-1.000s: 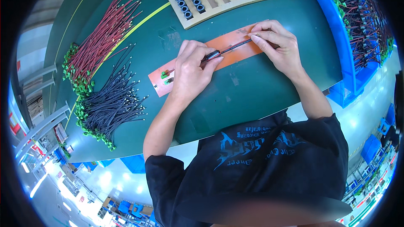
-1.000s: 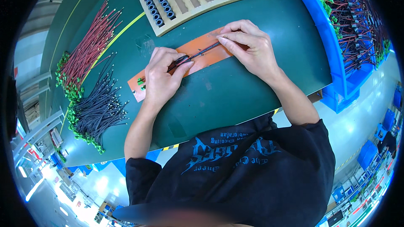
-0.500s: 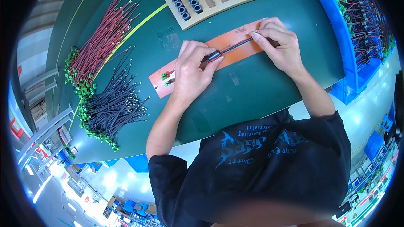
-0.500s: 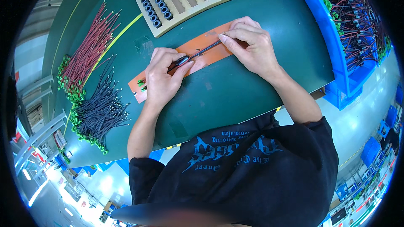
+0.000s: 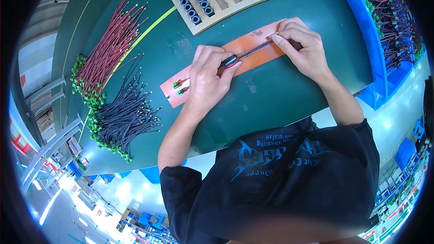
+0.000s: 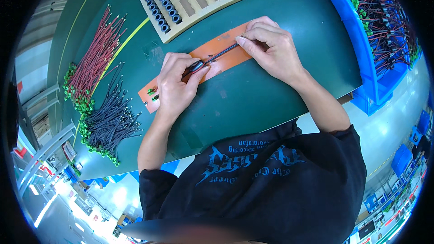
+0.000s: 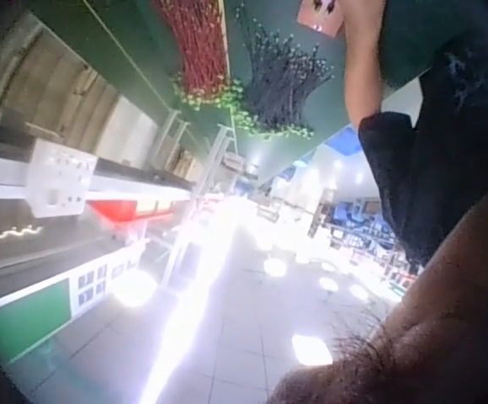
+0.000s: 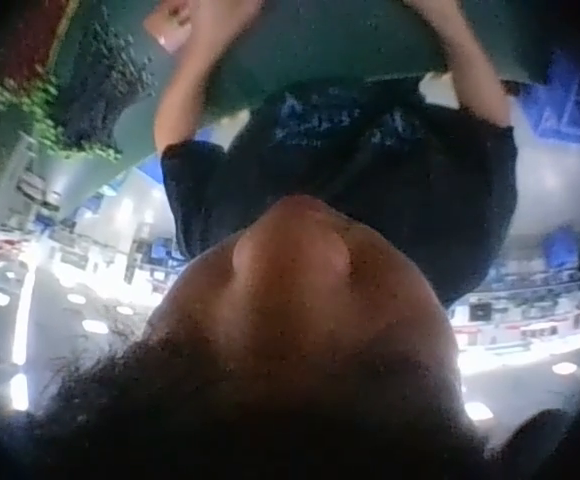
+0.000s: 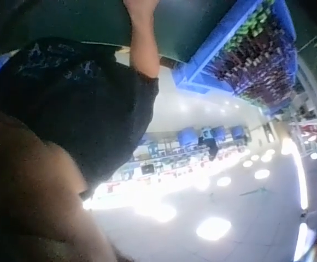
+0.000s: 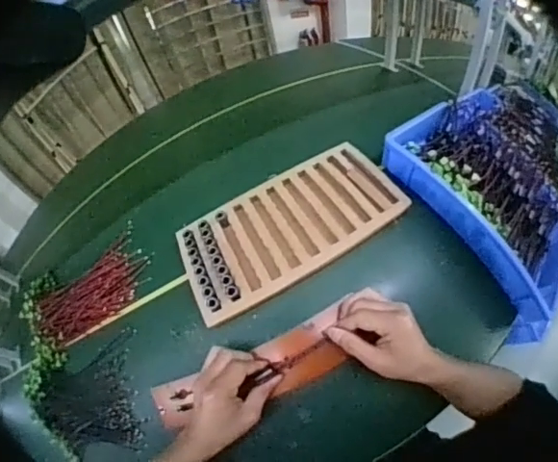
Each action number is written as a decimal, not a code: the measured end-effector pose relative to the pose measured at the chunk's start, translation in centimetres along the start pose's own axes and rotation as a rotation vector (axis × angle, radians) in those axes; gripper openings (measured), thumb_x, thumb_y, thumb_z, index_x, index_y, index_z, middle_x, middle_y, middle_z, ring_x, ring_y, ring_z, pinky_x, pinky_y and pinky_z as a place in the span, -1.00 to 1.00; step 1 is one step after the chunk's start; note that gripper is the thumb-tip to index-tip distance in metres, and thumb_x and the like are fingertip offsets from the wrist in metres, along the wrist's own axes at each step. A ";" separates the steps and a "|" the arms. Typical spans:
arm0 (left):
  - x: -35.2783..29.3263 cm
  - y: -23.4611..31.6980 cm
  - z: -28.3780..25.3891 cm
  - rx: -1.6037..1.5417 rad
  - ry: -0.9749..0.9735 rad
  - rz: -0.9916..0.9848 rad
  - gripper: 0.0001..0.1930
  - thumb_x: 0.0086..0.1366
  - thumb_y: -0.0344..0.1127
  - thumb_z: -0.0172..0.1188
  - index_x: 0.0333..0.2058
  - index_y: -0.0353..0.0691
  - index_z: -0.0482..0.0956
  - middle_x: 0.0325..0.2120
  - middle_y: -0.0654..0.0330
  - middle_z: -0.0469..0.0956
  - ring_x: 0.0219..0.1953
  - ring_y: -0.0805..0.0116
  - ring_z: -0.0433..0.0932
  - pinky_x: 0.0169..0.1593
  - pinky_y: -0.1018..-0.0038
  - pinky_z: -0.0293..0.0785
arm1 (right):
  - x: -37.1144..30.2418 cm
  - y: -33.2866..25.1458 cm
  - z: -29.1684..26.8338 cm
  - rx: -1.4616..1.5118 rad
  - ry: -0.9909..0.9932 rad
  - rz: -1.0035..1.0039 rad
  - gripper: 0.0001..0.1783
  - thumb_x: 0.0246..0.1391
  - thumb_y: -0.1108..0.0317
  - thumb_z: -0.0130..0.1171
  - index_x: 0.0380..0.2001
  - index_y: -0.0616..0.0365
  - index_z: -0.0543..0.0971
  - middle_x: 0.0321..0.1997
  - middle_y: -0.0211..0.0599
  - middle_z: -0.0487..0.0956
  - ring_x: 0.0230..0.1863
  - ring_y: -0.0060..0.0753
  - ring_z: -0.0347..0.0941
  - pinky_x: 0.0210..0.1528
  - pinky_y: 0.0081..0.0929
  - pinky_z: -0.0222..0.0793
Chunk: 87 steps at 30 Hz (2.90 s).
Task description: The person assembles an electronic wire harness by hand, inserting wires into connectors and sliding protective sleeves over the assembly.
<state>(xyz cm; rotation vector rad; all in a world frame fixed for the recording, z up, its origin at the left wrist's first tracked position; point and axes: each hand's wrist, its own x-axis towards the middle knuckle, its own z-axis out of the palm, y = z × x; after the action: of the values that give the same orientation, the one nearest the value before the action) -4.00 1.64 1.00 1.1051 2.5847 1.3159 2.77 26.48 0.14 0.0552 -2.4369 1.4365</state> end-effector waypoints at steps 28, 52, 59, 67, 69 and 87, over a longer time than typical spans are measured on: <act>1.5 0.5 1.0 -0.072 -0.080 -0.085 -0.74 0.01 -0.47 0.50 -0.32 -0.34 0.63 -0.36 0.11 0.58 -0.28 0.16 0.54 -0.20 0.37 0.51 | 0.2 -0.7 -0.2 0.105 0.115 0.113 -0.85 0.14 0.40 0.35 -0.31 0.29 0.71 -0.45 -0.27 0.60 -0.32 -0.37 0.47 -0.19 -0.46 0.41; 12.2 1.7 2.7 -0.133 -0.811 -0.061 -0.91 0.17 -0.42 0.38 -0.39 -0.33 0.73 -0.62 0.22 0.63 -0.58 0.57 0.46 -0.49 0.48 0.39 | 0.5 0.4 -0.9 -0.087 0.056 0.020 -0.73 0.12 0.44 0.30 -0.60 0.18 0.46 -0.68 -0.39 0.23 -0.56 -0.39 0.22 -0.30 -0.37 0.21; 11.0 0.4 2.9 -0.390 -0.706 -0.152 -0.81 0.35 -0.29 0.26 -0.35 -0.32 0.64 -0.60 0.28 0.56 -0.57 0.60 0.41 -0.49 0.49 0.35 | 0.4 1.3 -0.9 0.081 0.126 0.185 -0.89 0.13 0.41 0.32 -0.42 0.23 0.67 -0.62 -0.38 0.40 -0.50 -0.45 0.30 -0.31 -0.43 0.29; 9.2 1.1 3.5 -0.273 -0.495 0.048 -0.80 0.28 -0.34 0.28 -0.36 -0.40 0.55 -0.52 0.01 0.46 -0.39 0.10 0.49 -0.25 0.22 0.43 | 0.3 0.5 -0.4 0.010 0.112 0.137 -0.88 0.08 0.36 0.37 -0.43 0.18 0.69 -0.56 -0.38 0.51 -0.45 -0.44 0.34 -0.29 -0.39 0.26; 9.4 1.0 3.7 -0.238 -0.517 0.116 -0.81 0.25 -0.34 0.30 -0.33 -0.38 0.57 -0.45 0.02 0.46 -0.32 0.05 0.47 -0.18 0.20 0.43 | 0.2 1.2 -0.2 -0.127 0.123 0.064 -0.83 0.07 0.28 0.39 -0.49 0.11 0.67 -0.54 -0.44 0.53 -0.43 -0.42 0.36 -0.22 -0.38 0.22; 10.9 0.7 2.7 -0.196 -0.593 0.181 -0.86 0.11 -0.43 0.41 -0.39 -0.37 0.66 -0.55 0.13 0.43 -0.45 0.26 0.44 -0.35 0.33 0.38 | 1.9 1.1 -0.2 -0.111 0.068 0.025 -0.81 -0.02 0.26 0.43 -0.55 0.08 0.64 -0.58 -0.48 0.50 -0.37 -0.37 0.38 -0.22 -0.37 0.22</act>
<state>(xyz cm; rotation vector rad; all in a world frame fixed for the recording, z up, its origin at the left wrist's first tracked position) -10.83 10.47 2.76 1.4460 1.9288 1.0307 0.85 27.44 -0.20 -0.0482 -2.4651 1.2895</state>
